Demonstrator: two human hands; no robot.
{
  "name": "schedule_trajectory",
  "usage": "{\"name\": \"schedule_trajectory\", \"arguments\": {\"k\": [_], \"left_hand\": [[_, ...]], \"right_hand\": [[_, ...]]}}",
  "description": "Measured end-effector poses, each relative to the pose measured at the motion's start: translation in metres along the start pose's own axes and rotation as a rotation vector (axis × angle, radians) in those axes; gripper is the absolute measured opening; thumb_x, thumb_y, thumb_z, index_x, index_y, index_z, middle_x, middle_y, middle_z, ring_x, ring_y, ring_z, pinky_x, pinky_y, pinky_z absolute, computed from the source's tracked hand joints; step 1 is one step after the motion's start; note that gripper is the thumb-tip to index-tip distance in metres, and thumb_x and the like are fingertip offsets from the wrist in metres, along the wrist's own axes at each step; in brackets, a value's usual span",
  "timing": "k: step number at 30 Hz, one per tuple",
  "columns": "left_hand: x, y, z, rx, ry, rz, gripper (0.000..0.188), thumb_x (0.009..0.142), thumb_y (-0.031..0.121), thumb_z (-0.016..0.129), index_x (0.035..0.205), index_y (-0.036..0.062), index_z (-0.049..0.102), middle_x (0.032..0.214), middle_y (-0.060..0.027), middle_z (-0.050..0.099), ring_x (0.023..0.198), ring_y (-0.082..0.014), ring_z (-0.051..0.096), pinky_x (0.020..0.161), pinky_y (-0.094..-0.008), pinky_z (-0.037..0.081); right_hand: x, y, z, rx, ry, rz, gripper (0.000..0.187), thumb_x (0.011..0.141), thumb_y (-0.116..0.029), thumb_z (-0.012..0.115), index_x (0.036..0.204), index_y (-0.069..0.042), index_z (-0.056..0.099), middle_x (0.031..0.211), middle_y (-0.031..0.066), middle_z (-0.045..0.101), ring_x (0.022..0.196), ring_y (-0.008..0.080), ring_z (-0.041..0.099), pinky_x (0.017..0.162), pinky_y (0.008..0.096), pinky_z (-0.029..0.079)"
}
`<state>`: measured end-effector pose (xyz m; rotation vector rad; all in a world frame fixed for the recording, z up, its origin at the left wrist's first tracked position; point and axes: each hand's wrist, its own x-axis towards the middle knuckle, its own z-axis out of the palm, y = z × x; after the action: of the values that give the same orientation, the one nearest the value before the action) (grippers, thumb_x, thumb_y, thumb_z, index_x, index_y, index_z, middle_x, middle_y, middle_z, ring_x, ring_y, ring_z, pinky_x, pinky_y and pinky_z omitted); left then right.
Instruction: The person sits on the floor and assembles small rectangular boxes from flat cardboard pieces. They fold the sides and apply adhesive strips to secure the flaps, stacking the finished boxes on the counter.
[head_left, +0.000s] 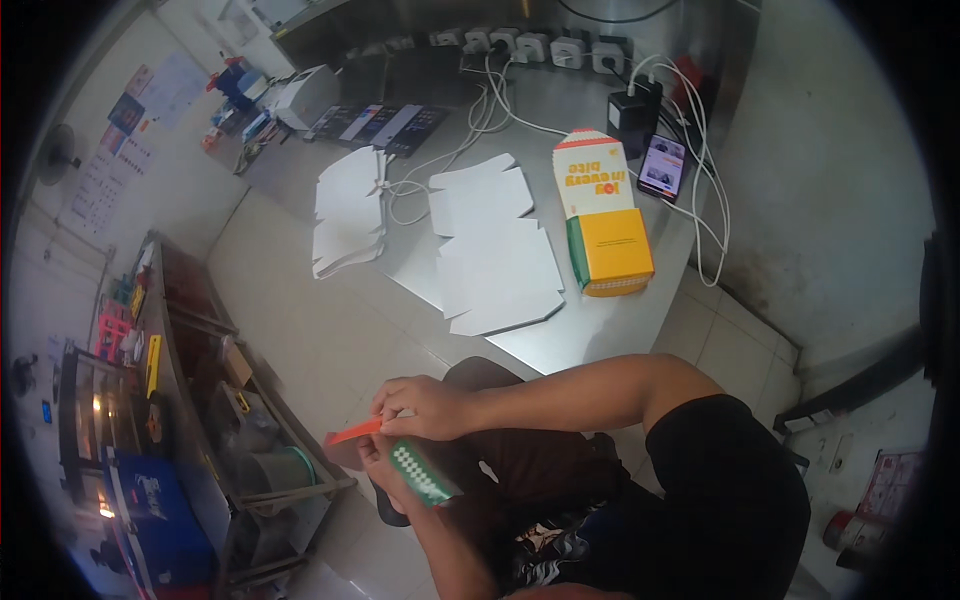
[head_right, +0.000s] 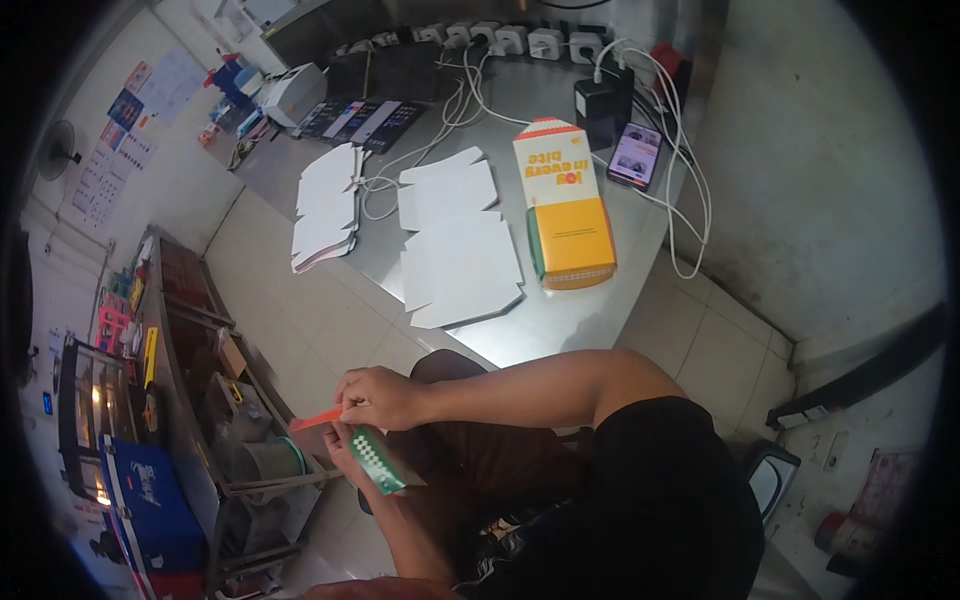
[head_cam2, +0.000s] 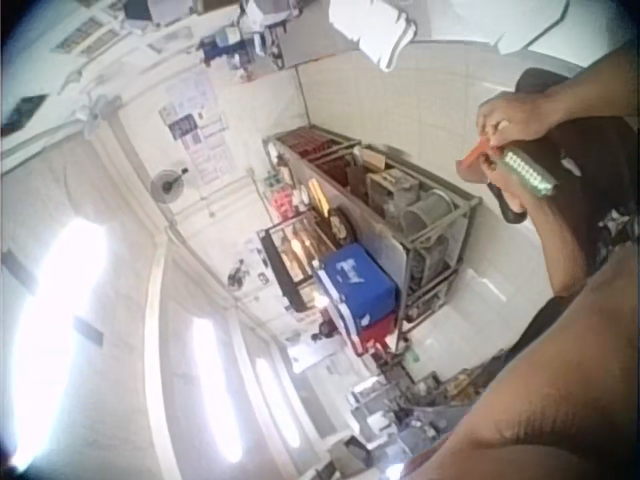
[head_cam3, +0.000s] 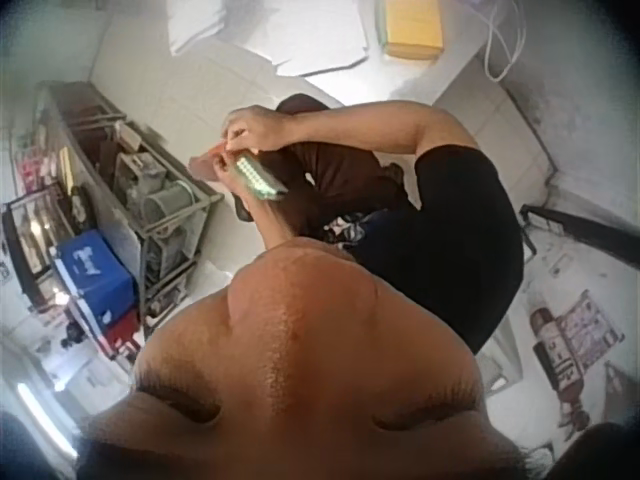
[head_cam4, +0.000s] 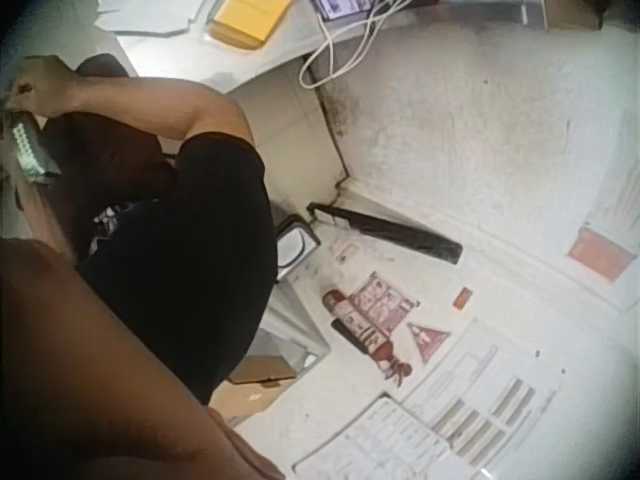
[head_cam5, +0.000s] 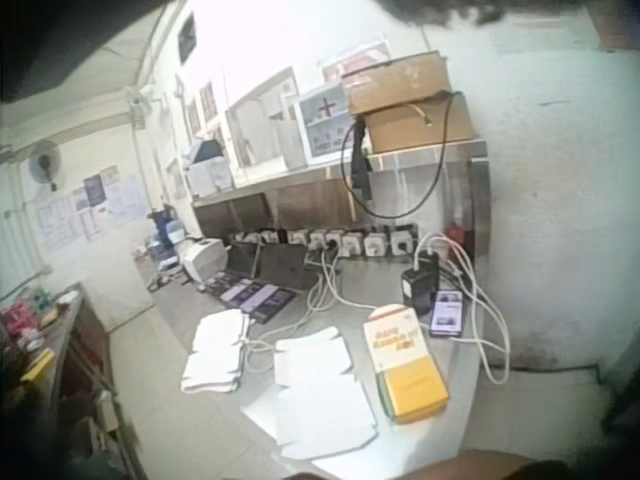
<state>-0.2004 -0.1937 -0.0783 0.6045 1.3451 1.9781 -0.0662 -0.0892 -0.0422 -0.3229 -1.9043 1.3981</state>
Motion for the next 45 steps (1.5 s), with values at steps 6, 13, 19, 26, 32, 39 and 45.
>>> {"name": "schedule_trajectory", "arguments": {"k": [6, 13, 19, 26, 32, 39, 45], "left_hand": [[0.009, 0.007, 0.002, -0.149, -0.137, 0.058, 0.021, 0.105, 0.015, 0.060, 0.121, 0.0036, 0.057, 0.108, -0.0134, 0.069, 0.095, -0.0176, 0.069, 0.083, -0.0282, 0.058], [0.013, -0.002, -0.015, 0.094, -0.151, 0.045, 0.018, 0.104, 0.012, 0.061, 0.116, 0.0013, 0.055, 0.097, -0.0120, 0.068, 0.080, -0.0136, 0.068, 0.068, -0.0244, 0.056], [0.017, 0.004, -0.011, 0.184, -0.212, -0.058, 0.017, 0.103, 0.010, 0.061, 0.115, -0.0001, 0.055, 0.099, -0.0117, 0.066, 0.085, -0.0152, 0.067, 0.071, -0.0267, 0.057], [0.032, -0.010, -0.008, 0.150, -0.194, -0.104, 0.016, 0.103, 0.011, 0.063, 0.114, 0.0015, 0.056, 0.099, -0.0115, 0.067, 0.080, -0.0156, 0.067, 0.071, -0.0281, 0.058], [0.040, -0.025, -0.012, 0.065, -0.159, -0.051, 0.015, 0.103, 0.011, 0.063, 0.115, 0.0049, 0.056, 0.097, -0.0085, 0.068, 0.082, -0.0127, 0.067, 0.071, -0.0247, 0.056], [0.026, -0.016, -0.022, -0.013, -0.202, -0.145, 0.023, 0.103, 0.013, 0.061, 0.122, 0.0029, 0.053, 0.109, -0.0125, 0.065, 0.092, -0.0180, 0.069, 0.077, -0.0284, 0.058], [0.002, -0.007, 0.006, -0.051, -0.204, -0.156, 0.033, 0.102, 0.009, 0.062, 0.131, -0.0002, 0.048, 0.122, -0.0127, 0.061, 0.111, -0.0203, 0.064, 0.096, -0.0337, 0.053]], "right_hand": [[0.005, 0.004, -0.004, 0.048, 0.084, -0.114, 0.016, 0.093, -0.016, 0.067, 0.092, 0.000, 0.070, 0.119, 0.0162, 0.066, 0.104, 0.0288, 0.068, 0.090, 0.0387, 0.054], [0.008, 0.018, 0.004, 0.074, 0.103, 0.009, 0.011, 0.087, -0.011, 0.067, 0.086, 0.001, 0.065, 0.101, 0.0136, 0.067, 0.091, 0.0270, 0.068, 0.080, 0.0369, 0.055], [0.015, 0.033, -0.006, 0.103, 0.033, 0.170, 0.012, 0.084, -0.012, 0.068, 0.086, 0.000, 0.065, 0.097, 0.0129, 0.067, 0.087, 0.0264, 0.067, 0.077, 0.0365, 0.054], [0.016, 0.039, -0.010, -0.027, 0.087, 0.055, 0.012, 0.085, -0.012, 0.067, 0.087, 0.000, 0.064, 0.093, 0.0134, 0.063, 0.084, 0.0276, 0.065, 0.075, 0.0375, 0.052], [0.015, 0.038, -0.006, -0.071, 0.104, 0.018, 0.011, 0.086, -0.011, 0.067, 0.087, 0.000, 0.064, 0.099, 0.0144, 0.061, 0.086, 0.0293, 0.064, 0.076, 0.0391, 0.052], [0.012, 0.033, 0.001, -0.137, 0.019, 0.066, 0.014, 0.084, -0.008, 0.069, 0.095, -0.003, 0.063, 0.108, 0.0146, 0.060, 0.096, 0.0319, 0.062, 0.084, 0.0410, 0.051], [0.005, 0.034, 0.001, -0.324, -0.099, 0.091, 0.034, 0.084, -0.011, 0.070, 0.116, -0.005, 0.059, 0.115, 0.0142, 0.061, 0.108, 0.0349, 0.058, 0.097, 0.0444, 0.047]]}}
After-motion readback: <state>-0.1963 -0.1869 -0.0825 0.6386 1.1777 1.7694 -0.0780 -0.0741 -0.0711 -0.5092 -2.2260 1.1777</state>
